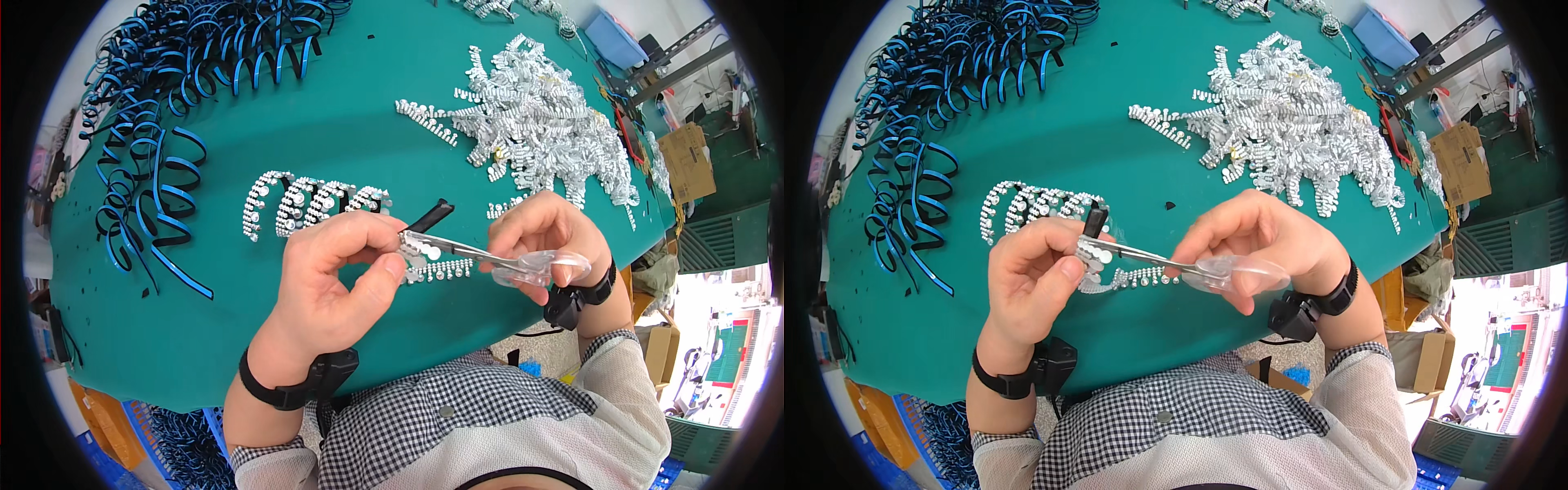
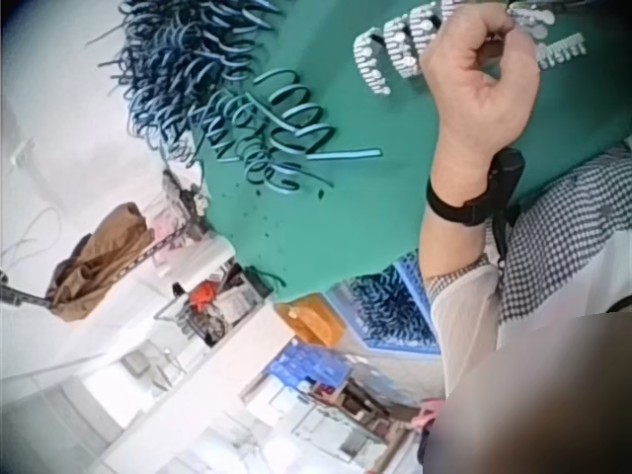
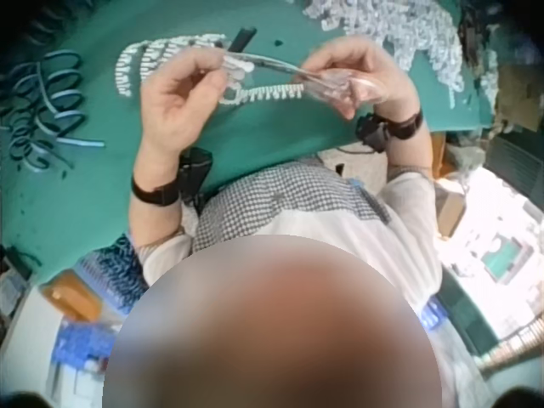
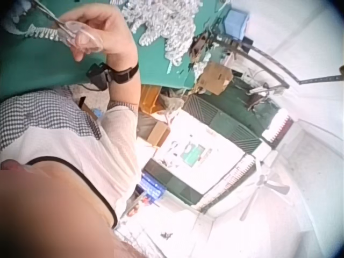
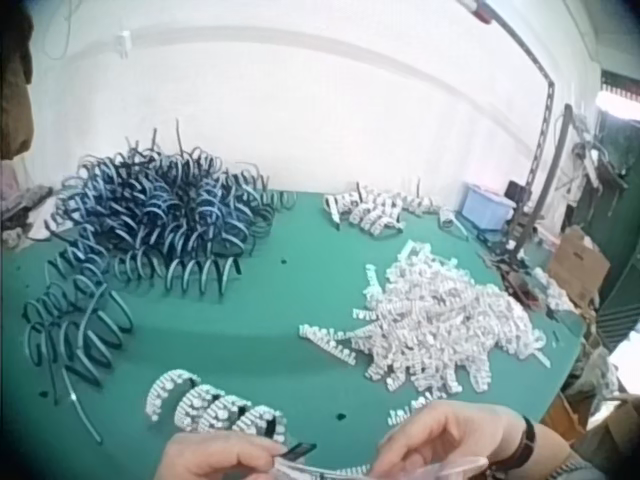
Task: Assembling decorative rhinestone strips onto a black strap for shoes.
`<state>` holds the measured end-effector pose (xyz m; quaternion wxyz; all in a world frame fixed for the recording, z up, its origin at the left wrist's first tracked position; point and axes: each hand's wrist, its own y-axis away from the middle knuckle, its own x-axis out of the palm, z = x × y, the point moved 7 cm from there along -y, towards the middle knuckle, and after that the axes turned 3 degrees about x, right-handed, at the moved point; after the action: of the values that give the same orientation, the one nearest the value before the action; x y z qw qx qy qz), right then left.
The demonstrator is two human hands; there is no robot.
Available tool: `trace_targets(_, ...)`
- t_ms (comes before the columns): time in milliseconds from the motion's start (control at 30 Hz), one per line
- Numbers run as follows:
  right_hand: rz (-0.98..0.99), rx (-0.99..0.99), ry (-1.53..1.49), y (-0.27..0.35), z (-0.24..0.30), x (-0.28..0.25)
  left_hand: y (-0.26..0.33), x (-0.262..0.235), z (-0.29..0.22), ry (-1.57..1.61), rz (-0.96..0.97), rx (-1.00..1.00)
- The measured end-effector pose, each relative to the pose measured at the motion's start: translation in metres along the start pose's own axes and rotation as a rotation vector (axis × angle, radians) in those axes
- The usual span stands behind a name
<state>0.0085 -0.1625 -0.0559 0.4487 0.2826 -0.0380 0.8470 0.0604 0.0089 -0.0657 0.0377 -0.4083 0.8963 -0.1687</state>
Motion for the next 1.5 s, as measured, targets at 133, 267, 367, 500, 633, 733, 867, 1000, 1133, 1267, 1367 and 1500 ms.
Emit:
trace_targets(133, -0.008, 0.012, 0.013, 0.000, -0.001, 0.000, -0.001, -0.001, -0.003, -0.010, -0.012, 0.044)
trace_targets(267, -0.033, 0.027, 0.036, 0.001, -0.001, -0.001, 0.000, -0.001, -0.005, -0.017, 0.000, 0.055)
trace_targets(367, -0.025, 0.038, 0.027, 0.000, -0.004, 0.001, 0.000, -0.001, -0.008, -0.061, 0.023, 0.116)
trace_targets(500, -0.020, 0.020, 0.039, 0.000, -0.006, 0.005, -0.001, -0.004, -0.008, -0.063, -0.087, 0.185)
trace_targets(633, -0.042, 0.011, 0.097, -0.001, -0.007, 0.005, -0.002, -0.005, -0.006, -0.032, -0.092, 0.129)
trace_targets(733, -0.041, -0.029, 0.130, -0.001, -0.006, 0.003, -0.003, -0.004, -0.007, 0.019, -0.092, 0.089)
trace_targets(867, -0.047, -0.040, 0.027, -0.005, -0.011, 0.008, -0.001, -0.005, -0.003, -0.014, -0.091, 0.153)
trace_targets(1000, -0.020, -0.035, 0.042, -0.005, -0.010, 0.009, -0.001, -0.005, -0.003, 0.011, -0.079, 0.095)
trace_targets(1133, -0.037, -0.039, 0.039, -0.006, -0.008, 0.011, -0.002, -0.003, -0.006, 0.058, -0.092, 0.127)
trace_targets(1267, -0.056, -0.021, 0.059, -0.006, -0.009, 0.009, -0.002, -0.005, -0.004, 0.037, -0.081, 0.147)
trace_targets(1367, -0.095, -0.068, 0.059, -0.003, 0.000, 0.008, -0.004, 0.004, -0.005, -0.035, -0.019, 0.114)
trace_targets(1500, -0.085, -0.206, 0.130, 0.001, 0.013, 0.007, -0.001, -0.006, 0.002, 0.025, -0.053, 0.013)
